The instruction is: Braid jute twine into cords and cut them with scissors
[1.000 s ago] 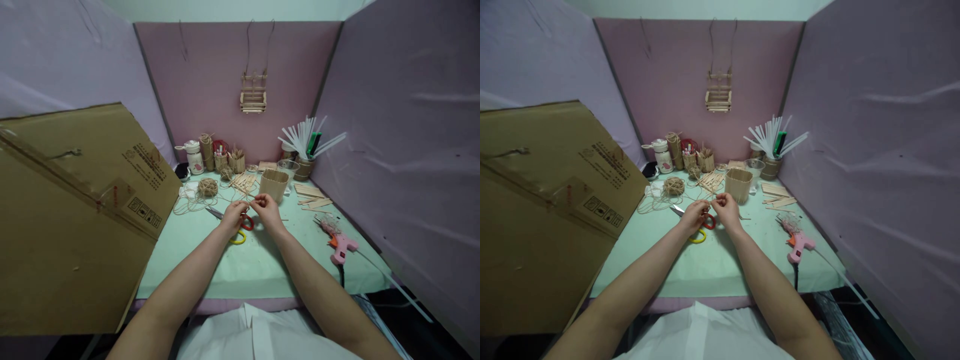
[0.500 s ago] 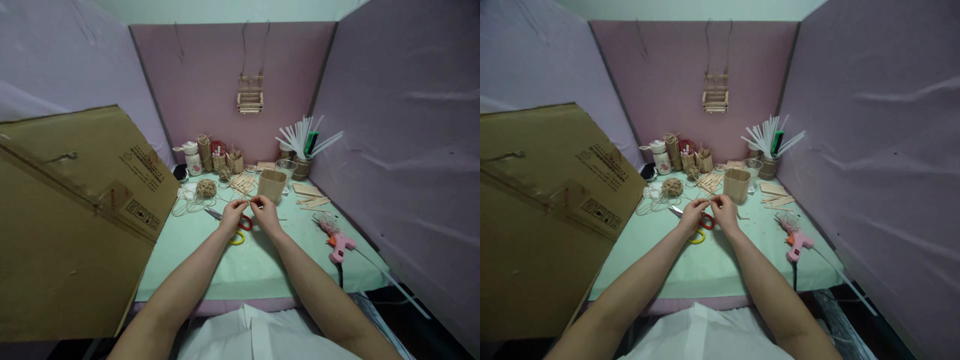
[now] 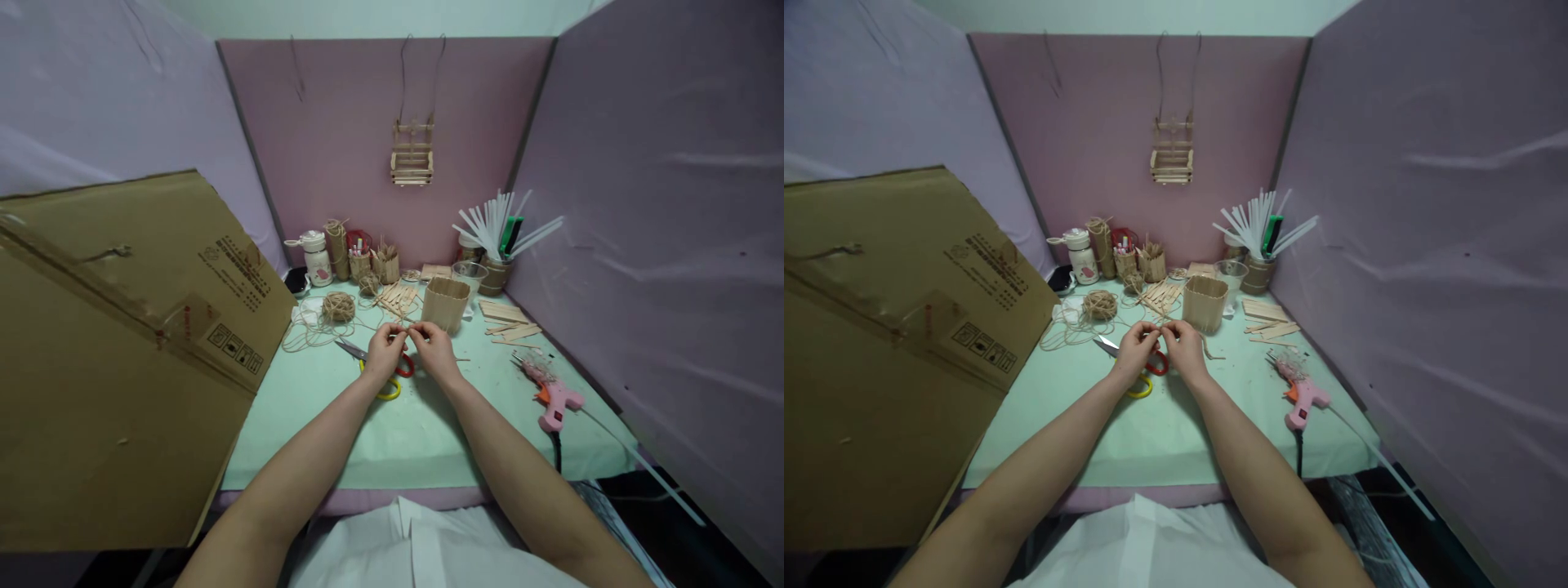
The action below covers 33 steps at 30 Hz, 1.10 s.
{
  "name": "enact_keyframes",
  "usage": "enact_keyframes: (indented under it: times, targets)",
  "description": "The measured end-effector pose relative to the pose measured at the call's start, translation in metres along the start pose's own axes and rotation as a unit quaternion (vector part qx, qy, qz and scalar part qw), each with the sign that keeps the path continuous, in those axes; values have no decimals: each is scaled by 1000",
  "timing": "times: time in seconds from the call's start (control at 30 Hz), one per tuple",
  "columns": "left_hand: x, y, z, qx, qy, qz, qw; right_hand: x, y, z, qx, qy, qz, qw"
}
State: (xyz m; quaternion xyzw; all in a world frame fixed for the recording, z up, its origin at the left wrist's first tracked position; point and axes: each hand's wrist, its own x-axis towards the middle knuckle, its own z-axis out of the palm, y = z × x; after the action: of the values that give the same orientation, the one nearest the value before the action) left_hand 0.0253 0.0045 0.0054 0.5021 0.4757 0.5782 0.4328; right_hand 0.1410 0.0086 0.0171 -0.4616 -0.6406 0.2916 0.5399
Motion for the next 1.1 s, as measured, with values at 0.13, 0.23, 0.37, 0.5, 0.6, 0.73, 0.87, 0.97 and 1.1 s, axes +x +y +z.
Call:
enact_keyframes:
  times: [0.13,0.23,0.37,0.5,0.6,0.73,0.87,0.97,1.1]
  targets:
    - [-1,4,3,-49,1,-24,999,0,1,0,4,-4,-4,1000]
    - [-2,5,2,-69,11,-45,997,-1,2,0,3,1,-6,1000]
    - [-1,3,0,-103,2,-78,992,-1,3,1,-1,9,-10,1000]
    - [-2,2,0,-126,-7,-94,988,-2,1,2,-3,15,-5,1000]
    - [-3,4,1,-135,3,-84,987,-2,0,3,14,16,30,999]
    - [-4,7,1,-141,-26,-78,987,-1,3,3,126,-21,172,977]
    - [-5,10,1,-138,-48,-99,984,0,7,2,171,-50,213,961]
    - [-5,9,0,-158,-34,-109,981,0,8,2,82,5,115,990]
    - [-2,7,0,-169,-6,-102,980,-1,4,4,16,-5,29,999]
